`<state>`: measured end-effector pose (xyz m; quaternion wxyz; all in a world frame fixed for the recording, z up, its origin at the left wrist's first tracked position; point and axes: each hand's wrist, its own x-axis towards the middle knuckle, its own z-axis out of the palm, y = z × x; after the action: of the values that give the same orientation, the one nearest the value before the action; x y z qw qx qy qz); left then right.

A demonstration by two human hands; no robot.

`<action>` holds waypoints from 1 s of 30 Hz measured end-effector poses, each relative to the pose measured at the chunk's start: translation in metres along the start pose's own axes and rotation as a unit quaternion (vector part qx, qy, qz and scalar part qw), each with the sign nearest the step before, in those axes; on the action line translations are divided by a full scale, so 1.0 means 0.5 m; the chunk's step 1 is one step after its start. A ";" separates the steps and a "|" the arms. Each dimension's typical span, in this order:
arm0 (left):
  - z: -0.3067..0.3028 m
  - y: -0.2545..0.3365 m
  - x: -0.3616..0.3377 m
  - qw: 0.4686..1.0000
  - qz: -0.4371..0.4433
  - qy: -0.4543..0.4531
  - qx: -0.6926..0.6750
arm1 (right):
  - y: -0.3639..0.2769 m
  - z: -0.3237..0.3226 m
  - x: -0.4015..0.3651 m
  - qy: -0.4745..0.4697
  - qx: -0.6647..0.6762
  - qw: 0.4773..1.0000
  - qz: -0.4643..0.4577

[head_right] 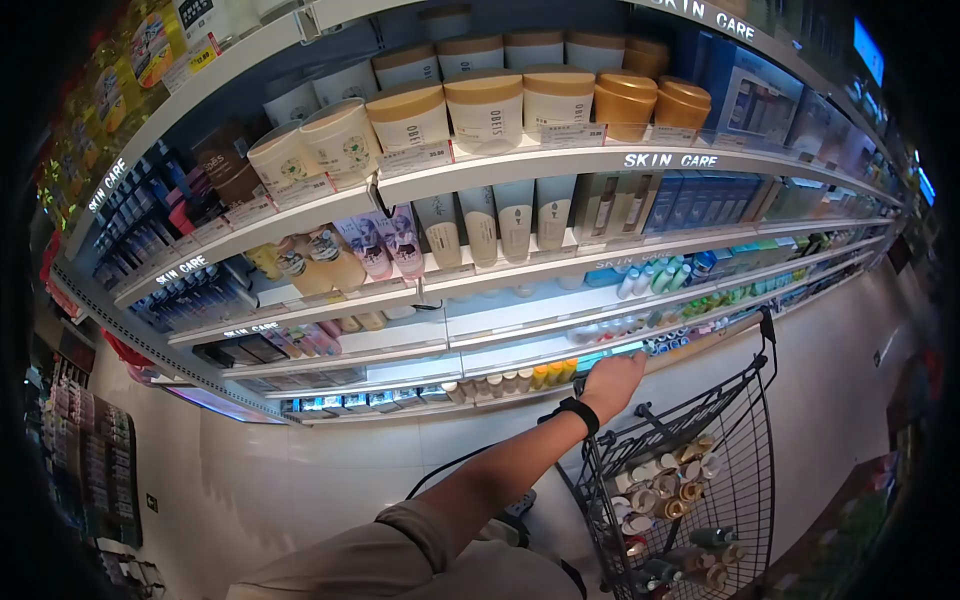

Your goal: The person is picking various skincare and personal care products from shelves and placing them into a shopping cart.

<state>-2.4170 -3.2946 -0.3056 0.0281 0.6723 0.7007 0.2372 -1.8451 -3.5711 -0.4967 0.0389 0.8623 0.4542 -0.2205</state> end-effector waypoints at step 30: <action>-0.210 -0.036 -0.395 0.977 -0.124 -0.031 0.169 | -0.009 -0.054 -0.177 0.205 0.028 0.978 -0.015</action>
<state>-2.4528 -3.5140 -0.2743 -0.0347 0.5823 0.8073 0.0891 -1.8828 -3.6291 -0.4347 -0.0823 0.8829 0.4594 -0.0517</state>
